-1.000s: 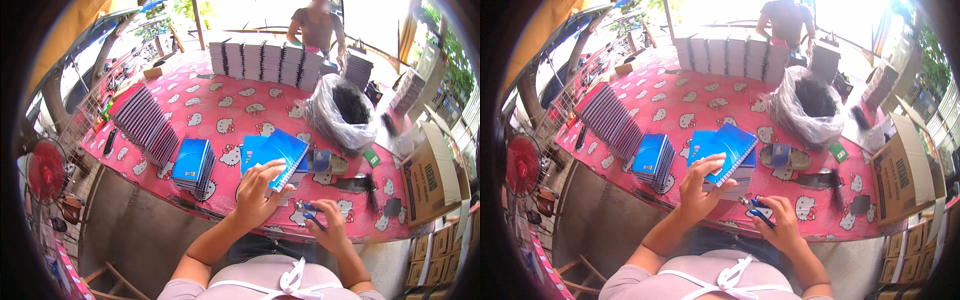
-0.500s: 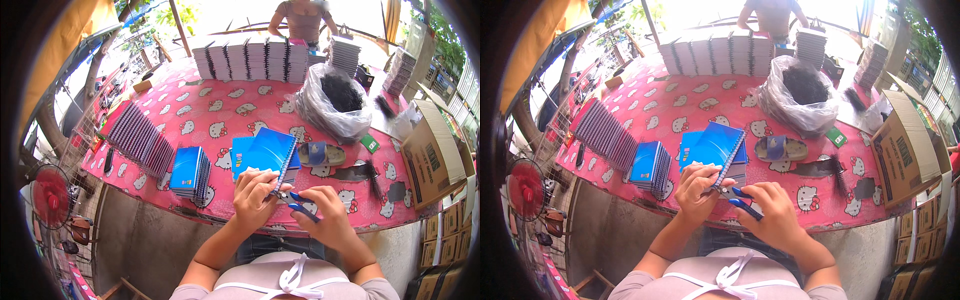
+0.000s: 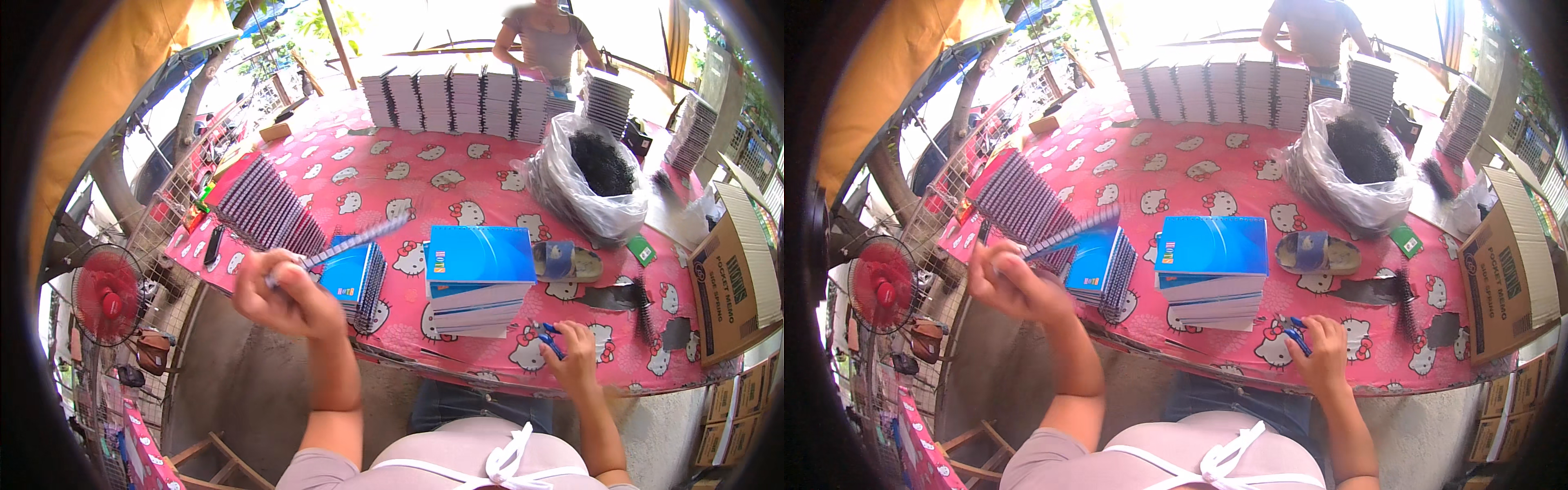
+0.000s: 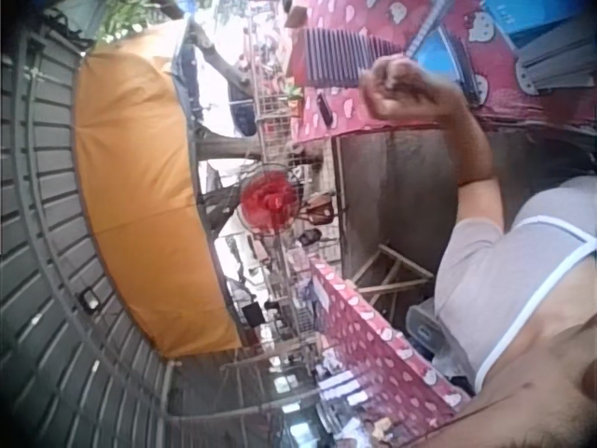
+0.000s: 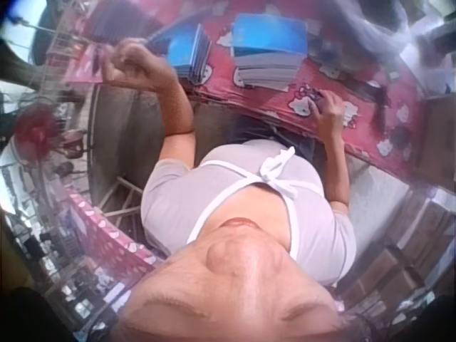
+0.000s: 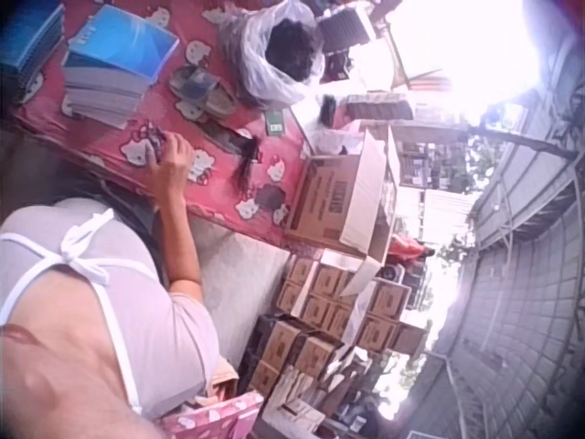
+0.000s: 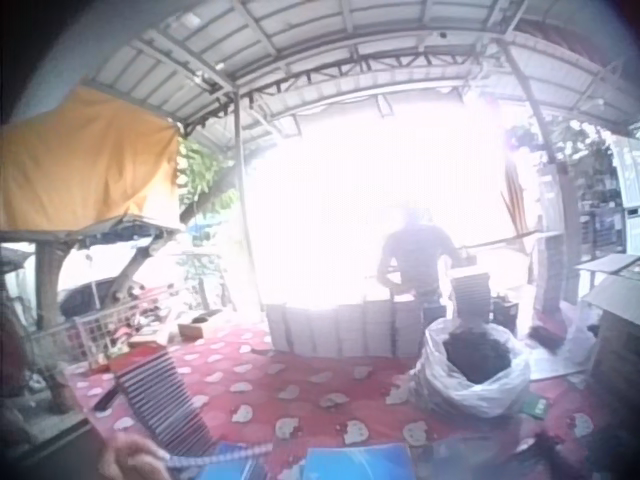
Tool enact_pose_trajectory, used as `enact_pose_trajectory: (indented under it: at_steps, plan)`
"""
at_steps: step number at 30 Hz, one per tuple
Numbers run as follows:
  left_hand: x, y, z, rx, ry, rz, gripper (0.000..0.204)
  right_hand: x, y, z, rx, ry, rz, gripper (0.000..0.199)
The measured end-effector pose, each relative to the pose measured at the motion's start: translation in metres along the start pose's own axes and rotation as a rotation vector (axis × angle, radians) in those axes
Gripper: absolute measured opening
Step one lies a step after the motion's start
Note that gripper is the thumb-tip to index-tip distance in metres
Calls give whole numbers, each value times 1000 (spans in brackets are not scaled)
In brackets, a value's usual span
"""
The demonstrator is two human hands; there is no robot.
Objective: The person assembles notebooks by sliding spiral bindings into the pre-punched holes of notebook covers and paper stacks, using pliers to trim and secure the wire, and gathering finished notebook components from a large bag.
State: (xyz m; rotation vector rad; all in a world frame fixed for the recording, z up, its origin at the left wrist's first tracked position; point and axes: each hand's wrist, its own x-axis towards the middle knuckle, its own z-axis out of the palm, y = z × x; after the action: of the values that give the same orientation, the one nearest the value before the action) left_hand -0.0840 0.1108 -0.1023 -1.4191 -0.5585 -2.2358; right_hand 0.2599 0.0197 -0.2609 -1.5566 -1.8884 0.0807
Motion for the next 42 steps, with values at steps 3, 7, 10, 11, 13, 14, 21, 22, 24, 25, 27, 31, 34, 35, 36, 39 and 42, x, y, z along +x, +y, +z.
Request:
enact_pose_trajectory:
  at_steps: [3,7,10,11,13,14,21,22,24,25,27,31,34,35,36,39,42]
  plan:
    - [36,-42,-11,268,-448,-19,18,-11,8,16,-51,-37,12,49]
    - [27,-81,23,423,-1341,-592,24,-9,14,15,-44,-25,38,49]
    - [-40,-154,-11,318,-1350,-378,28,-10,9,18,1,-23,25,49]
    - [-58,-170,-20,272,-1348,-319,28,-10,9,19,12,-18,26,49]
    - [-74,-174,-17,238,-1400,-247,29,-11,11,17,0,-24,42,48]
    - [-76,-178,-19,272,-1457,-223,29,-9,9,16,-2,-34,46,48]
    - [-75,-171,-13,145,-1581,-456,24,1,6,10,-48,-139,52,51]
    - [-76,-173,-16,121,-1585,-438,24,1,4,9,-45,-161,56,53]
    - [-73,-172,-19,144,-1625,-457,24,3,2,5,-45,-206,69,56]
    - [-72,-170,-19,153,-1646,-467,24,4,3,0,-50,-158,77,58]
    - [-72,-169,-22,187,-1649,-488,25,10,14,-14,-58,-62,90,62]
    - [-67,-167,-15,123,-1486,-216,29,21,133,-61,-397,260,502,64]
    - [-56,-154,20,230,-1226,-3,27,35,151,-85,-582,146,779,55]
    - [-52,-141,35,135,-1295,-256,27,34,158,-79,-623,54,804,52]
    - [-40,-110,64,23,-1349,-506,27,33,170,-75,-669,-28,834,49]
    - [-24,-56,114,-184,-1548,-804,30,29,187,-62,-612,13,643,32]
    - [-37,-35,137,-135,-1796,-692,35,39,176,-62,-573,29,659,24]
